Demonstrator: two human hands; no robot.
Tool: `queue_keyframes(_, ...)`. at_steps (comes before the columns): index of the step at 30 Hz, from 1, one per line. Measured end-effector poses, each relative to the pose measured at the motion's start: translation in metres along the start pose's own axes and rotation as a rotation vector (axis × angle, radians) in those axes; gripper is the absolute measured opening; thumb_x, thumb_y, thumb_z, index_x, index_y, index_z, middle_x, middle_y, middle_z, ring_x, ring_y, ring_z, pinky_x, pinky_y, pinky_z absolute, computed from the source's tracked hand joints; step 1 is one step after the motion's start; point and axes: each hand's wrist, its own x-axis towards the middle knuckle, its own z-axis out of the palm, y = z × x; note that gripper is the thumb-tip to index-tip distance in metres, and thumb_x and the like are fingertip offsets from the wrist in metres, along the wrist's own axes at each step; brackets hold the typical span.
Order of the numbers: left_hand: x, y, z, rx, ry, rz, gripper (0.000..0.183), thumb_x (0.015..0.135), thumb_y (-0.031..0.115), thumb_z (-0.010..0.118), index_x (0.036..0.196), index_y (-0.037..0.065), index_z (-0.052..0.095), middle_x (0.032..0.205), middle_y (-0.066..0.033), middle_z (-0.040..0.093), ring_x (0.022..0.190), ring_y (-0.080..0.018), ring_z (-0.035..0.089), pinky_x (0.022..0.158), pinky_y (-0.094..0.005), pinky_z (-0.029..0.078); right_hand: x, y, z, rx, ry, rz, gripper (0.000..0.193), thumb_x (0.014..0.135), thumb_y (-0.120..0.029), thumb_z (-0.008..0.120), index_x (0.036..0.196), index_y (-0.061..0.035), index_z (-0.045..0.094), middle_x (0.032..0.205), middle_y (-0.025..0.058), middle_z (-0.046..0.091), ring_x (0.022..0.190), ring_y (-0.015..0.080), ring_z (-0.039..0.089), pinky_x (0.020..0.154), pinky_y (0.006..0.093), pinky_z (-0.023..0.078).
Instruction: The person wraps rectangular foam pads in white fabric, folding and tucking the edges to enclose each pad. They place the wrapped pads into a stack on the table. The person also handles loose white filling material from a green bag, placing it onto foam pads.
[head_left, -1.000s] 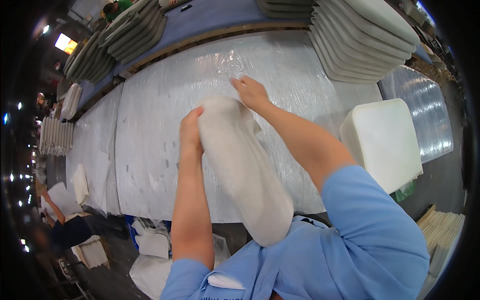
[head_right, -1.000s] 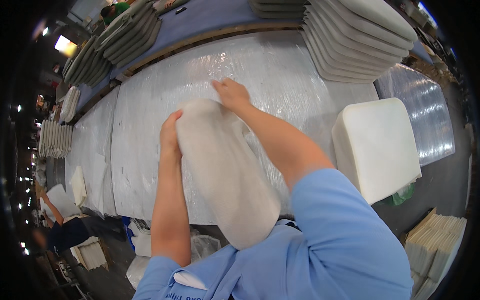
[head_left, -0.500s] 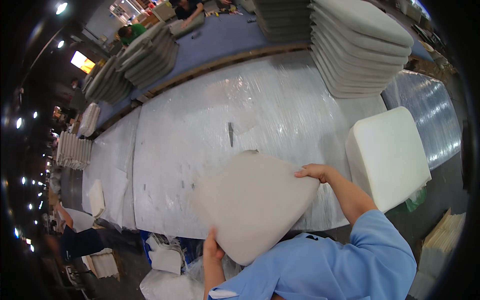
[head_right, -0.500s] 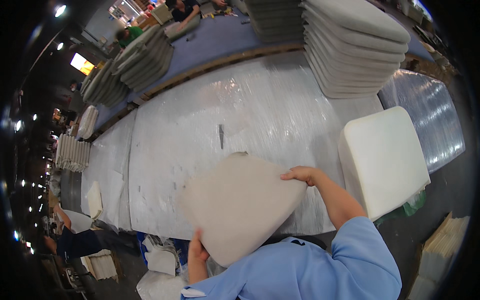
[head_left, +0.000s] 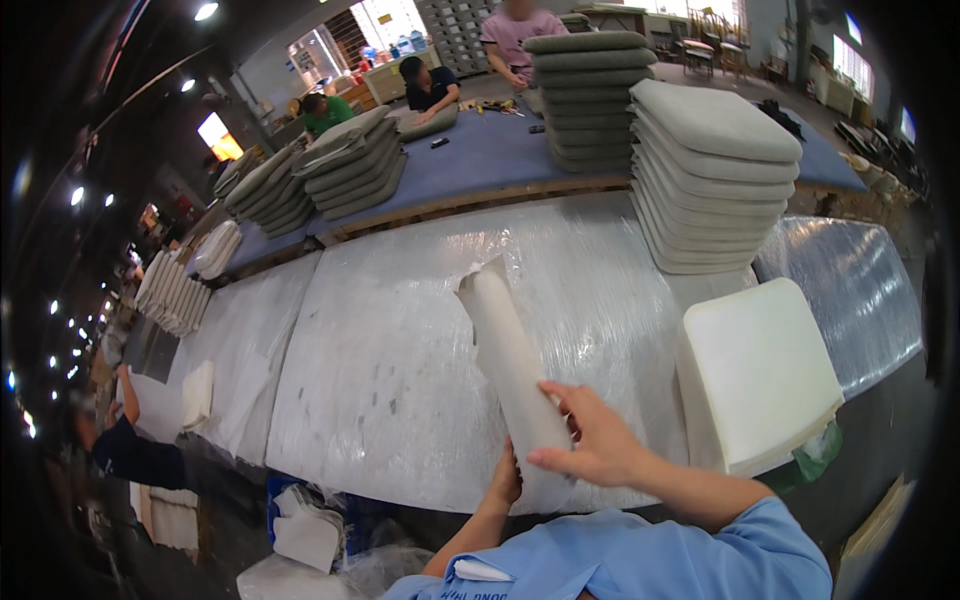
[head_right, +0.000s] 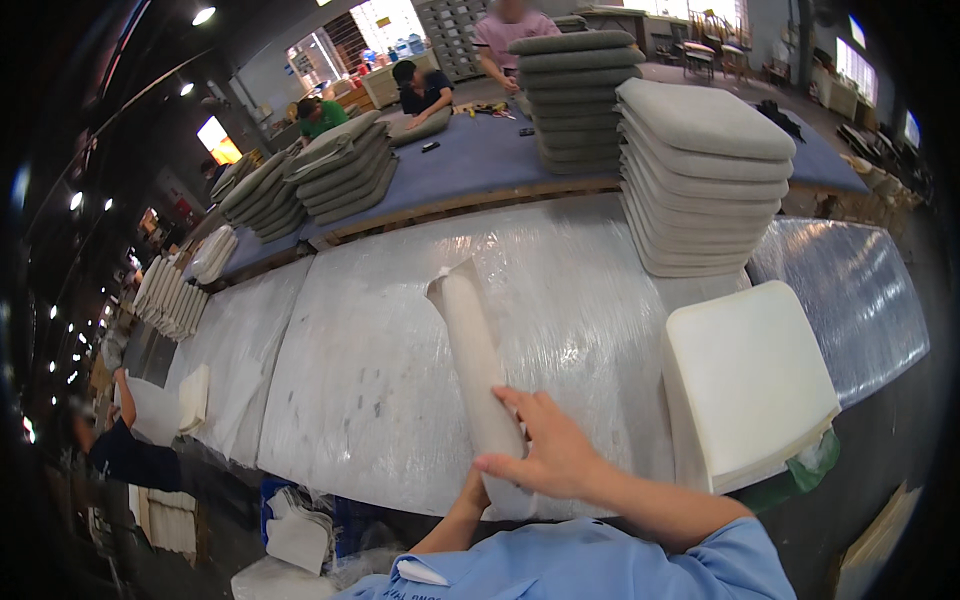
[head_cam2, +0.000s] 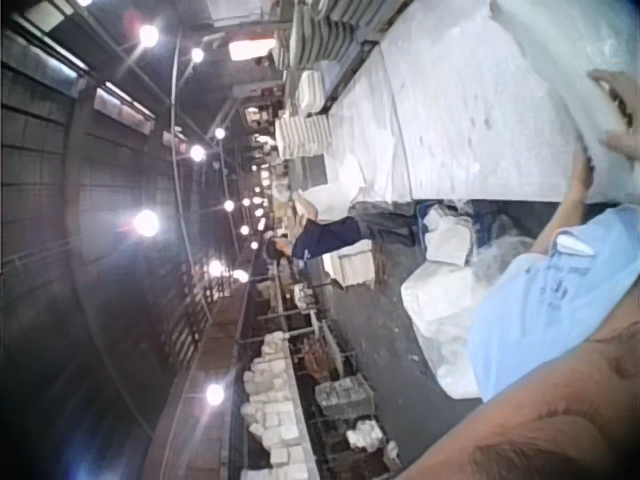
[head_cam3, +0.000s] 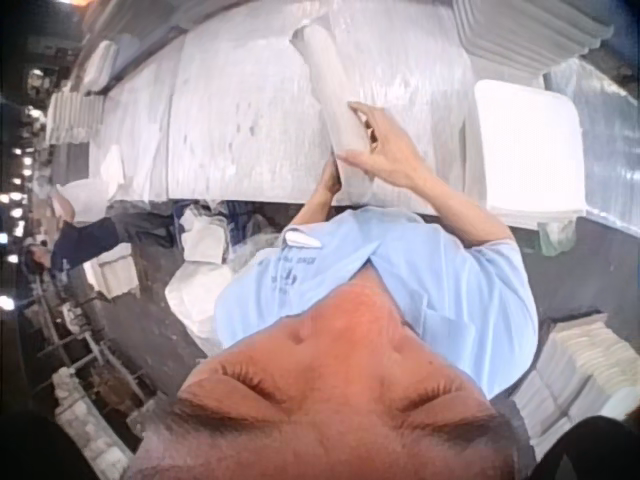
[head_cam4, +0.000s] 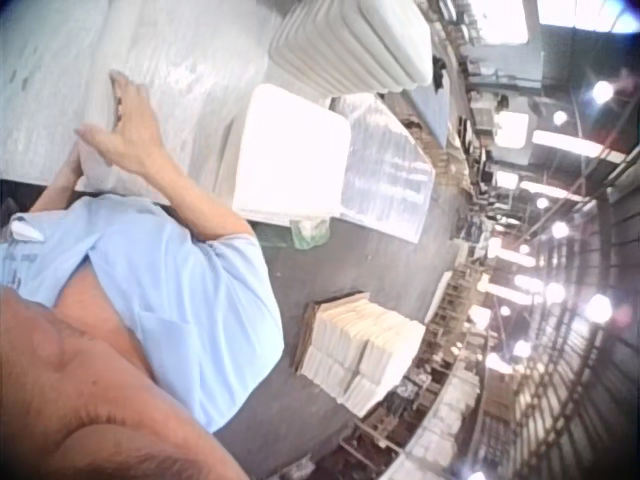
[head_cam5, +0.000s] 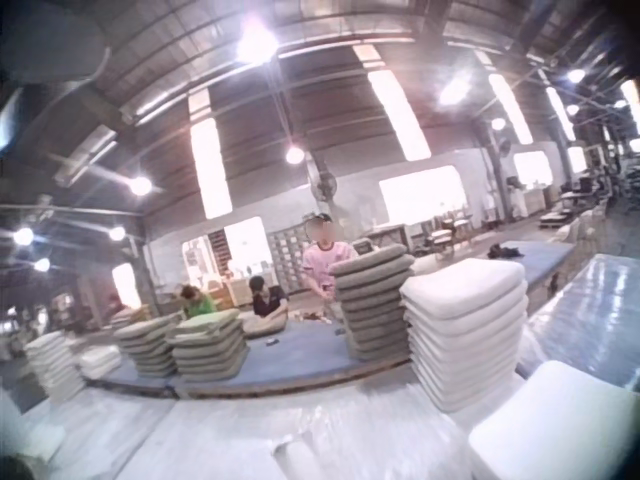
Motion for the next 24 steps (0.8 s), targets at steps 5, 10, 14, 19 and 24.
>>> queue_keyframes(5,-0.031,0.045,0.034,-0.23,-0.101,-0.038,0.074,0.105,0.061,0.04,0.157,0.008,0.034,0.148,-0.0215,0.05,0.14,-0.0349,0.045,0.114,-0.0527,0.04,-0.041,0.035,0.061,0.083,-0.035,0.046,0.094,0.09,-0.049,0.074,0.156,0.0019,0.031,0.132,0.0306,0.044,0.123,0.0415,0.052,0.107,0.0454,0.044)
queue_keyframes(10,-0.05,0.097,0.043,-0.189,0.047,0.295,0.071,0.11,0.039,0.04,0.163,0.001,0.013,0.164,-0.0216,0.027,0.15,-0.0318,0.032,0.122,-0.0429,0.03,-0.02,0.053,0.093,0.064,0.075,-0.144,0.088,0.092,-0.042,0.071,0.156,0.0039,0.032,0.146,0.033,0.038,0.136,0.0433,0.043,0.116,0.045,0.036)
queue_keyframes(14,-0.055,0.121,0.059,0.079,0.068,0.448,0.072,0.109,0.028,0.037,0.165,0.002,0.001,0.172,-0.0171,0.008,0.157,-0.0282,0.015,0.126,-0.0369,0.017,0.017,0.06,0.093,0.109,0.064,-0.156,0.081,0.095,-0.036,0.068,0.156,0.0046,0.033,0.155,0.0313,0.034,0.145,0.0412,0.037,0.119,0.0436,0.033)
queue_keyframes(19,-0.026,0.14,0.05,0.22,0.096,0.508,0.07,0.108,0.021,0.037,0.163,-0.003,0.002,0.173,-0.0192,0.004,0.16,-0.0287,0.005,0.127,-0.0375,0.01,0.07,0.074,0.088,0.194,0.06,-0.095,0.073,0.097,-0.033,0.066,0.154,0.0033,0.038,0.155,0.0282,0.04,0.145,0.0379,0.039,0.12,0.0416,0.032)
queue_keyframes(24,0.03,0.18,0.02,0.284,0.144,0.574,0.07,0.107,0.02,0.037,0.164,-0.002,0.003,0.173,-0.0186,0.005,0.16,-0.0285,0.004,0.127,-0.037,0.01,0.135,0.078,0.089,0.258,-0.003,0.016,0.068,0.098,-0.034,0.065,0.154,-0.0029,0.042,0.153,0.0234,0.046,0.138,0.0333,0.049,0.114,0.0407,0.04)
